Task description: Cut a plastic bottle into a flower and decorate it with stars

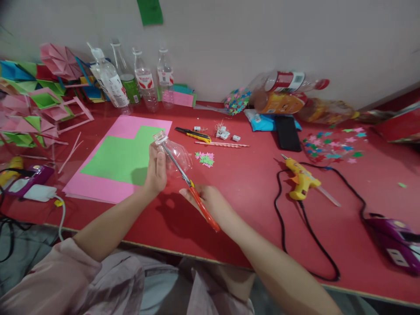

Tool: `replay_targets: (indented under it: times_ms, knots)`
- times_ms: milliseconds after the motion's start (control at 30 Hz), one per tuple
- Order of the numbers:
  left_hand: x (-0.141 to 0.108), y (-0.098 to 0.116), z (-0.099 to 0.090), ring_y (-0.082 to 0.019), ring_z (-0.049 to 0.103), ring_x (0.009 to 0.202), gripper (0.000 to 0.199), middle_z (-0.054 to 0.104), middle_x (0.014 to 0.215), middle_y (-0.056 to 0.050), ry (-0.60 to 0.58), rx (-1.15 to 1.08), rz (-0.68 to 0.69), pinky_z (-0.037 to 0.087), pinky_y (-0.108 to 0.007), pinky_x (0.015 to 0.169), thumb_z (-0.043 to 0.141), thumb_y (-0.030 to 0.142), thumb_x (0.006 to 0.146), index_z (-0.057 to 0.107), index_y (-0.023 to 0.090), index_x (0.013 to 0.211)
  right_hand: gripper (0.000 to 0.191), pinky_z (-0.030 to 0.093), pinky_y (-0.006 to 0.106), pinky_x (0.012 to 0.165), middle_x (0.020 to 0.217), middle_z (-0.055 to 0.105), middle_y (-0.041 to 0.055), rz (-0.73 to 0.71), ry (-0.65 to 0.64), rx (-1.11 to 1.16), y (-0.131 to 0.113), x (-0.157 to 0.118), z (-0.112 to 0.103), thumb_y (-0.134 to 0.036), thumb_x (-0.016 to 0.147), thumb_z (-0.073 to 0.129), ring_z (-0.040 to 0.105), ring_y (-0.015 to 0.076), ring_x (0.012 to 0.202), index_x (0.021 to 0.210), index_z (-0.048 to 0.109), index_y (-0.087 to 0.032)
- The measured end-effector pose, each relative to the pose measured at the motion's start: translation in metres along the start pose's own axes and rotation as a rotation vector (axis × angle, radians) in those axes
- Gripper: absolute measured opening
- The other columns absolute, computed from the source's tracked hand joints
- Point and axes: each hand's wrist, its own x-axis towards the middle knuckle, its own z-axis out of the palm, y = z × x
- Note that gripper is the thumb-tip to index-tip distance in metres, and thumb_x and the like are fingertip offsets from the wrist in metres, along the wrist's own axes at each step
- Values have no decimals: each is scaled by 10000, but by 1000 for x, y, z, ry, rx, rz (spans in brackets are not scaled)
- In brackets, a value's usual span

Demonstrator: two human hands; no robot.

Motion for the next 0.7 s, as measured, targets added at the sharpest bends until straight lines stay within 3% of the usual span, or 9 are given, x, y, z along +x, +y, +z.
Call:
replay_targets:
  times_ms: [233, 367, 500, 600, 700]
  knots:
    - [0, -1, -2, -255, 553, 1108, 312, 555, 1133, -131, -47, 50, -8, 453, -449, 973, 342, 352, 944, 444, 224, 1209, 513, 195, 226, 405, 456, 282, -75, 16, 38, 11, -2, -2, 0, -669, 760, 488, 269, 60, 399, 581, 317, -219]
    - [-1, -2, -1, -241, 558, 1084, 311, 562, 1108, -121, -30, -10, -103, 479, -397, 925, 391, 384, 929, 470, 220, 1181, 529, 199, 225, 399, 455, 298, -74, 17, 56, 23, -2, -1, 1, -690, 735, 507, 279, 57, 391, 570, 332, -218]
    - [-2, -2, 2, -184, 585, 843, 315, 569, 920, -73, 2, -171, -266, 505, -328, 735, 408, 466, 912, 501, 225, 1092, 533, 243, 223, 375, 416, 316, -85, 30, -25, 78, 2, 3, 2, -728, 739, 458, 308, 65, 345, 607, 406, -214]
    - [3, 2, 4, -117, 475, 565, 308, 484, 689, 6, 28, -297, -365, 431, -269, 546, 424, 523, 890, 499, 236, 974, 534, 280, 222, 381, 409, 340, -87, 29, -82, 75, 4, 4, 1, -729, 756, 432, 346, 75, 339, 658, 462, -205]
    - [14, 5, 1, -94, 381, 466, 310, 418, 603, 40, 103, -443, -431, 348, -249, 463, 424, 546, 881, 466, 238, 885, 522, 275, 225, 400, 435, 383, -72, -3, -70, 10, 6, 2, -1, -714, 759, 445, 375, 83, 372, 672, 486, -201]
